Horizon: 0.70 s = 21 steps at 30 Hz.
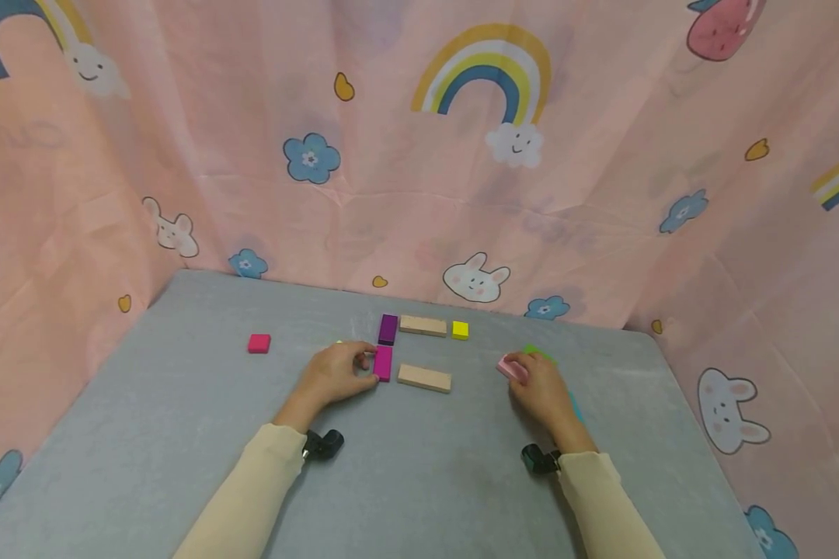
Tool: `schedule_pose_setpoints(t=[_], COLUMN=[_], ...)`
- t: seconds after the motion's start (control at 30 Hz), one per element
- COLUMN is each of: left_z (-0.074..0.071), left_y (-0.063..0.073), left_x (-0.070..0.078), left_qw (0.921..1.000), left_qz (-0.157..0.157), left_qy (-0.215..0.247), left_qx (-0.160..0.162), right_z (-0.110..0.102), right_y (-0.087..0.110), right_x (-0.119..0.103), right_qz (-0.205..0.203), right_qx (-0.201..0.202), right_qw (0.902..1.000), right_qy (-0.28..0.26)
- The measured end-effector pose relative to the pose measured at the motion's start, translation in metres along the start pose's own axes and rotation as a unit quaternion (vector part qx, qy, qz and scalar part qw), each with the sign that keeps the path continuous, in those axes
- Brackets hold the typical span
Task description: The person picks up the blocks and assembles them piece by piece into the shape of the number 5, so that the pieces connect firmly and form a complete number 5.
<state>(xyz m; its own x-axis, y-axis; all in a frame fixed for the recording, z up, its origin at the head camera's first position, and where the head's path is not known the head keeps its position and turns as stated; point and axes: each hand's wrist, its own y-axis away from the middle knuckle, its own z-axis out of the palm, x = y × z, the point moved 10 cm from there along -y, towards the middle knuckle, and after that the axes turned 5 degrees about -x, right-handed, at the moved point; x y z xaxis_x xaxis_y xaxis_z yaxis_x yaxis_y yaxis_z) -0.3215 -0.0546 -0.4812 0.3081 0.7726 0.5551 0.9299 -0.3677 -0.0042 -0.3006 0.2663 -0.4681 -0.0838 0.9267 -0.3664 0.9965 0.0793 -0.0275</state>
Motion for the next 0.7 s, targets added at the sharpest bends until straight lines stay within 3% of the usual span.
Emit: schedule_pose_setpoints(t=[0.23,0.7], left_z=[0.002,0.002], left_y=[0.0,-0.009], left_x=[0.001,0.003], left_qw=[0.9999,0.9988], left_qz=[-0.001,-0.003], left_qy=[0.009,-0.011], left_qx=[-0.006,-0.048], right_z=[0.001,0.006], right_y=[0.0,0.02], right_x=[0.0,-0.014], right_qz=[-0.009,0.048], right_qx=[0.001,-0.033], right_qw=[1.0,0.9953], right_qy=[-0.002,-0.077])
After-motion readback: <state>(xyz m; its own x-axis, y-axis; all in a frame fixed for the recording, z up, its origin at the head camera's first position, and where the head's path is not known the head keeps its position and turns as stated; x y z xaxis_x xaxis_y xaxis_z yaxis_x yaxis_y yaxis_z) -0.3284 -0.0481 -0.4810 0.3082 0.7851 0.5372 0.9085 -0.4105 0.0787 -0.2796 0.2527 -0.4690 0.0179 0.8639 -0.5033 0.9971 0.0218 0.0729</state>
